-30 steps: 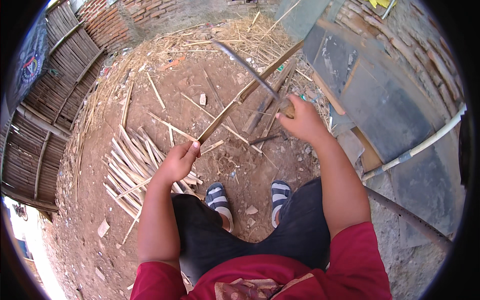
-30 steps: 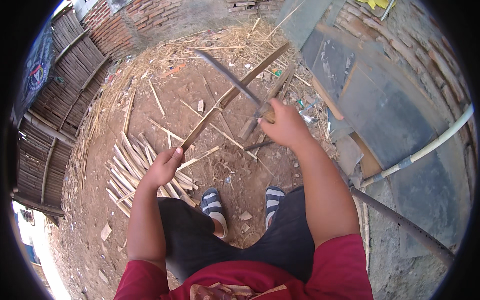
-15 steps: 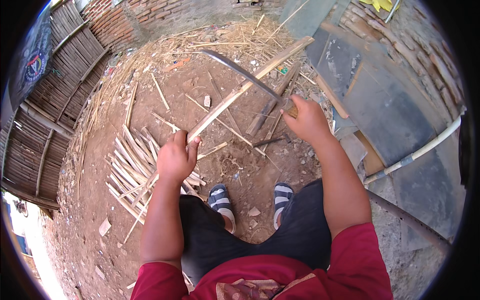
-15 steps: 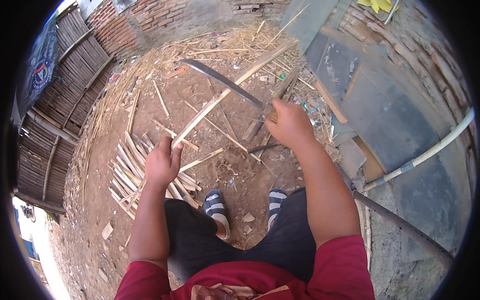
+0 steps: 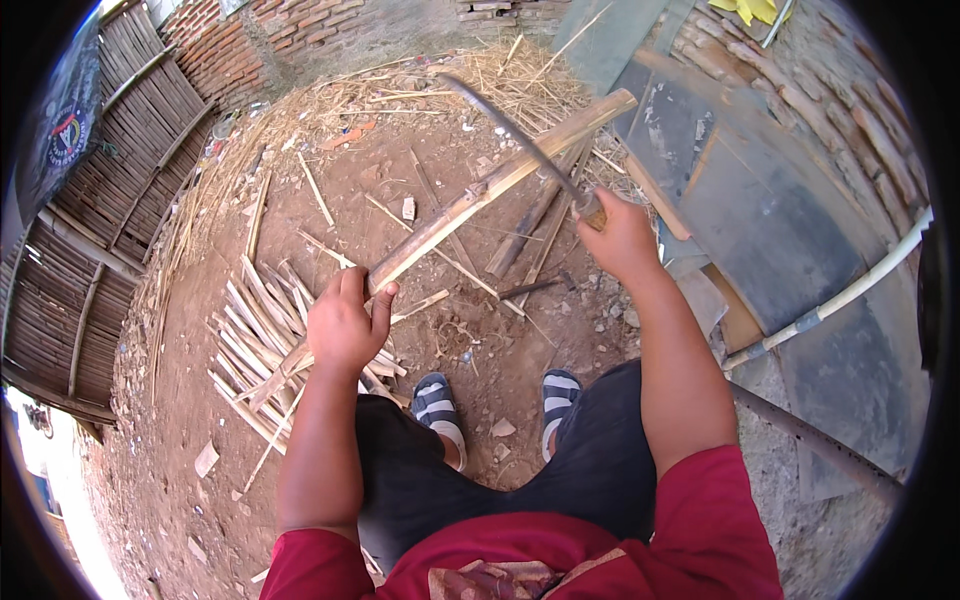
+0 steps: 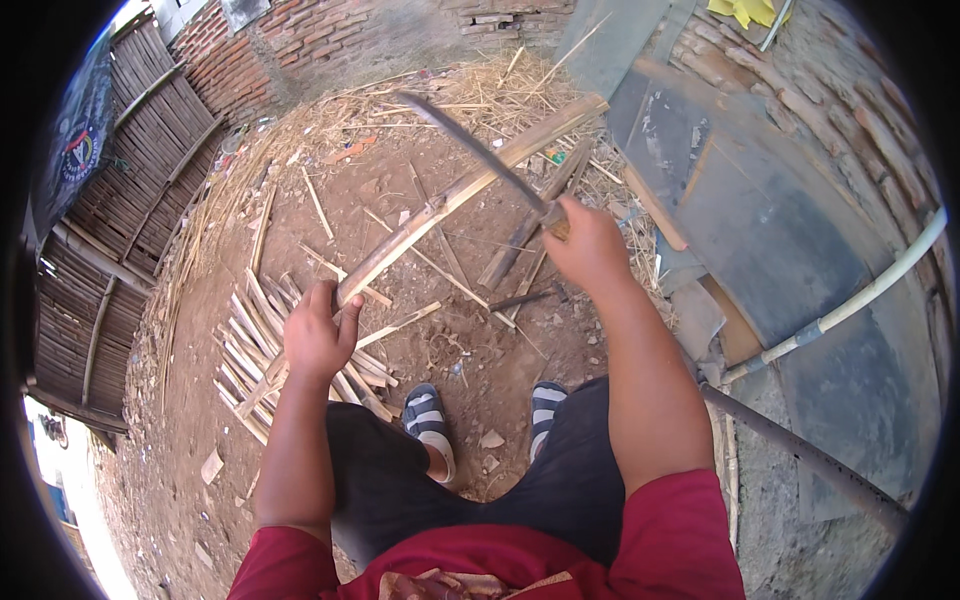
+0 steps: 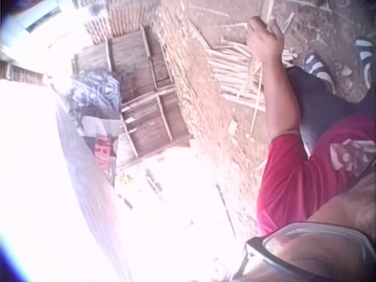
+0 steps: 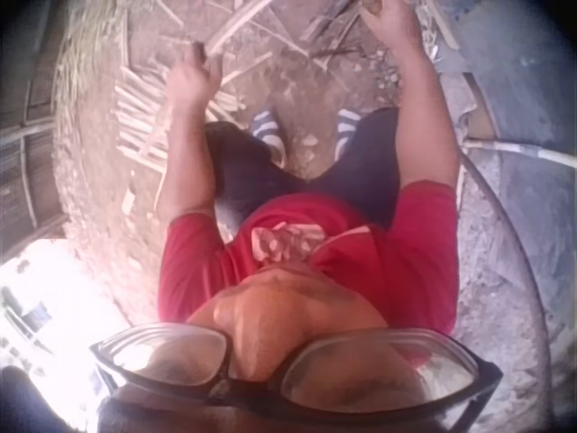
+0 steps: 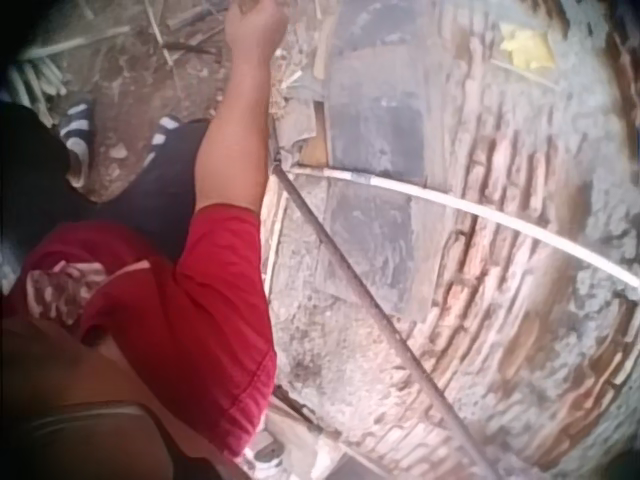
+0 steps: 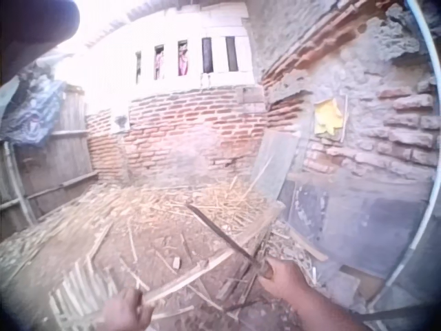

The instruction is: The person shapes and thins bamboo strips using a large blade and a hammer, striking the back of the blade to shave off layers of wood while working in an outdoor dirt workspace.

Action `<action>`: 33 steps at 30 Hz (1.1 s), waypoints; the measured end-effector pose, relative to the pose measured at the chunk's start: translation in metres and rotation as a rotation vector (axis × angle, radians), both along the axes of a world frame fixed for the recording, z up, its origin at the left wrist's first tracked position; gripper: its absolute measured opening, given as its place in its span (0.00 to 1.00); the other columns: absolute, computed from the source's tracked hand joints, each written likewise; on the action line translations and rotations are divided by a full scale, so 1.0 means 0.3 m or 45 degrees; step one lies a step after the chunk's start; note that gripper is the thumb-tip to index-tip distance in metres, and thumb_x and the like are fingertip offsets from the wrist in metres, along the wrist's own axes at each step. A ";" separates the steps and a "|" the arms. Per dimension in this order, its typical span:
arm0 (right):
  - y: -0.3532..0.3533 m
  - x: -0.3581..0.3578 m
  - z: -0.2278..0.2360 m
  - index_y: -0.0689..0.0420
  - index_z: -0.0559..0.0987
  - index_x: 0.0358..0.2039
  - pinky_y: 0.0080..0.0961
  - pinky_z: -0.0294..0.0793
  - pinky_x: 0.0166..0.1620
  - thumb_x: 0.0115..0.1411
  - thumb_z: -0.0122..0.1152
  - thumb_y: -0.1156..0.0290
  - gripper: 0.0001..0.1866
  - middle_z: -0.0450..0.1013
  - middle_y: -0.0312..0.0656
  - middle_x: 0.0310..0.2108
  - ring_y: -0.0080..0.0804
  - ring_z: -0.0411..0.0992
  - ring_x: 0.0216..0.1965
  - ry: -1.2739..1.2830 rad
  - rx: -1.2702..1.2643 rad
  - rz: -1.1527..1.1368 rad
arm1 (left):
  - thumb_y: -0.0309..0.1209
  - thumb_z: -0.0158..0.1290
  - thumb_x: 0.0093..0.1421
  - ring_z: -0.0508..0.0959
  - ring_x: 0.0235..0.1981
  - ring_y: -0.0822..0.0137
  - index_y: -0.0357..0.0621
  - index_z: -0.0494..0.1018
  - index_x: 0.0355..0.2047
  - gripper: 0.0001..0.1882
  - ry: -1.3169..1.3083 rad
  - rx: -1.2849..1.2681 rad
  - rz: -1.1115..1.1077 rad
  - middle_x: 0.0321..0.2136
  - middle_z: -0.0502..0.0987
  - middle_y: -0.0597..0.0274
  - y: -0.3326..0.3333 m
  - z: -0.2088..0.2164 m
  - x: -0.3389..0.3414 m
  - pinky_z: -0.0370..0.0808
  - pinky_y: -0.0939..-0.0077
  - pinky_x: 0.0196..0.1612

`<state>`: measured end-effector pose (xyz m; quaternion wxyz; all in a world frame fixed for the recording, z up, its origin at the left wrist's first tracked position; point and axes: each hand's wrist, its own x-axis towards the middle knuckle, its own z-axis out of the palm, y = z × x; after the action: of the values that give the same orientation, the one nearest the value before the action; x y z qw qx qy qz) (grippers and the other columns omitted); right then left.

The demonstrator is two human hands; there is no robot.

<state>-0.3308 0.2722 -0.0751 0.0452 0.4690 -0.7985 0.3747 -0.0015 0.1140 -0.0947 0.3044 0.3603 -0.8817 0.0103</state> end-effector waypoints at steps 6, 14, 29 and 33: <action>-0.038 0.176 0.008 0.53 0.77 0.33 0.44 0.76 0.35 0.53 0.68 0.66 0.10 0.76 0.47 0.26 0.50 0.79 0.33 0.491 0.097 0.513 | 0.44 0.59 0.64 0.80 0.29 0.47 0.38 0.74 0.43 0.20 0.049 -0.068 -0.114 0.28 0.78 0.49 0.026 0.000 -0.019 0.75 0.56 0.31; 0.011 -0.039 -0.020 0.55 0.78 0.35 0.47 0.76 0.36 0.50 0.69 0.67 0.13 0.77 0.49 0.28 0.53 0.78 0.34 0.136 -0.169 0.053 | 0.43 0.61 0.62 0.80 0.29 0.48 0.37 0.74 0.42 0.20 0.055 -0.041 -0.001 0.29 0.78 0.49 -0.006 0.016 0.021 0.76 0.57 0.32; 0.015 -0.089 -0.015 0.61 0.80 0.41 0.41 0.77 0.38 0.56 0.68 0.63 0.17 0.80 0.54 0.33 0.53 0.80 0.36 -0.035 -0.081 -0.201 | 0.46 0.61 0.61 0.80 0.27 0.49 0.39 0.75 0.40 0.21 0.095 -0.170 -0.026 0.27 0.77 0.53 -0.036 -0.002 0.039 0.75 0.58 0.30; 0.016 -0.075 -0.046 0.65 0.78 0.49 0.37 0.77 0.40 0.56 0.69 0.60 0.25 0.79 0.55 0.32 0.47 0.80 0.35 -0.224 -0.043 -0.006 | 0.46 0.62 0.61 0.80 0.28 0.49 0.39 0.75 0.40 0.21 0.073 -0.110 -0.007 0.28 0.78 0.52 -0.017 0.006 0.011 0.76 0.57 0.32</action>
<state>-0.3532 0.2771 -0.0888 -0.0163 0.4317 -0.7940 0.4278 0.0018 0.1089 -0.0928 0.3448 0.3445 -0.8724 0.0371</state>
